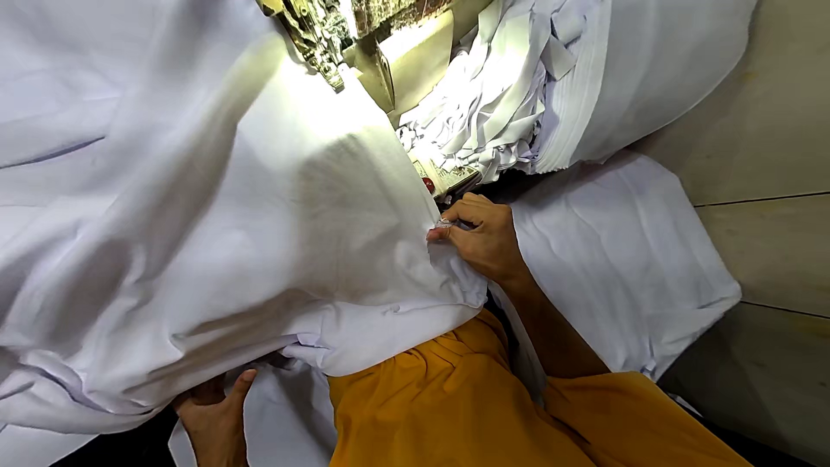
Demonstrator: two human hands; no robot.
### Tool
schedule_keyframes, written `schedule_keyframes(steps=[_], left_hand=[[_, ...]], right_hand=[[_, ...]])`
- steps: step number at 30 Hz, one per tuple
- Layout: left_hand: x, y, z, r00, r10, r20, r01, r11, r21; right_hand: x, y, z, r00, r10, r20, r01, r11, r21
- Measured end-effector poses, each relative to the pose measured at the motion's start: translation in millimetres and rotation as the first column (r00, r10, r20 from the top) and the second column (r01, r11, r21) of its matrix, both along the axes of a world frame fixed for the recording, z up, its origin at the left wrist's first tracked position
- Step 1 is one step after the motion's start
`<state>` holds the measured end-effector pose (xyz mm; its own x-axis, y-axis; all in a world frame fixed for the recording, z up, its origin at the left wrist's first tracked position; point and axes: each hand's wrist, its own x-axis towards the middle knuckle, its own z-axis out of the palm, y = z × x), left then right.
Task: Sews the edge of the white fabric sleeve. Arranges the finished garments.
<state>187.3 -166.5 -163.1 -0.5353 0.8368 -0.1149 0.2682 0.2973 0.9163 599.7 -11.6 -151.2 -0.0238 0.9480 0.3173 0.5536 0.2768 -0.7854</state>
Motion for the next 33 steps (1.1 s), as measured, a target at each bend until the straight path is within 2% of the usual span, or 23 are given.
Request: schedule_keyframes(steps=[7,11,13,16,18,20,22,25,27,30,33], left_hand=[[-5,-4,4,0.999,0.003,-0.053,-0.005,0.999,-0.047],[-10,-7,13,0.980,0.014,-0.198,-0.015,1.000,-0.006],[-7,-4,14,0.976,0.020,-0.215,-0.008,0.998,0.057],[9,-1,9,0.996,0.055,-0.068,-0.044,0.987,0.154],[27,-2,10,0.990,0.095,0.105,-0.108,0.985,0.131],[34,-9,20,0.952,0.123,0.279,-0.157,0.983,0.101],[22,-19,42,0.916,0.121,0.382,-0.193,0.969,0.156],[-15,-27,68,0.939,0.062,0.339,-0.162,0.948,0.274],[-26,-21,77,0.966,0.073,0.246,-0.140,0.954,0.265],[-19,-9,79,0.972,0.146,0.183,-0.186,0.957,0.223],[-16,-6,69,0.966,0.165,0.201,-0.201,0.964,0.175]], right_hand=[[2,2,0,1.000,-0.019,0.008,0.018,0.998,0.061],[3,1,-1,0.999,-0.015,-0.032,0.016,0.999,0.045],[3,-1,-3,0.996,-0.010,-0.083,0.012,1.000,0.024],[4,-4,-6,0.985,0.008,-0.175,-0.017,0.999,-0.052],[4,-7,-8,0.966,0.028,-0.256,-0.056,0.993,-0.101],[5,-10,-6,0.943,0.055,-0.328,-0.101,0.987,-0.126],[6,-13,-2,0.921,0.084,-0.380,-0.141,0.982,-0.126],[7,-17,2,0.882,0.116,-0.456,-0.190,0.974,-0.120],[5,-17,2,0.867,0.117,-0.484,-0.203,0.971,-0.129],[5,-15,1,0.864,0.109,-0.492,-0.198,0.971,-0.133],[3,-12,3,0.866,0.093,-0.491,-0.184,0.973,-0.140]])
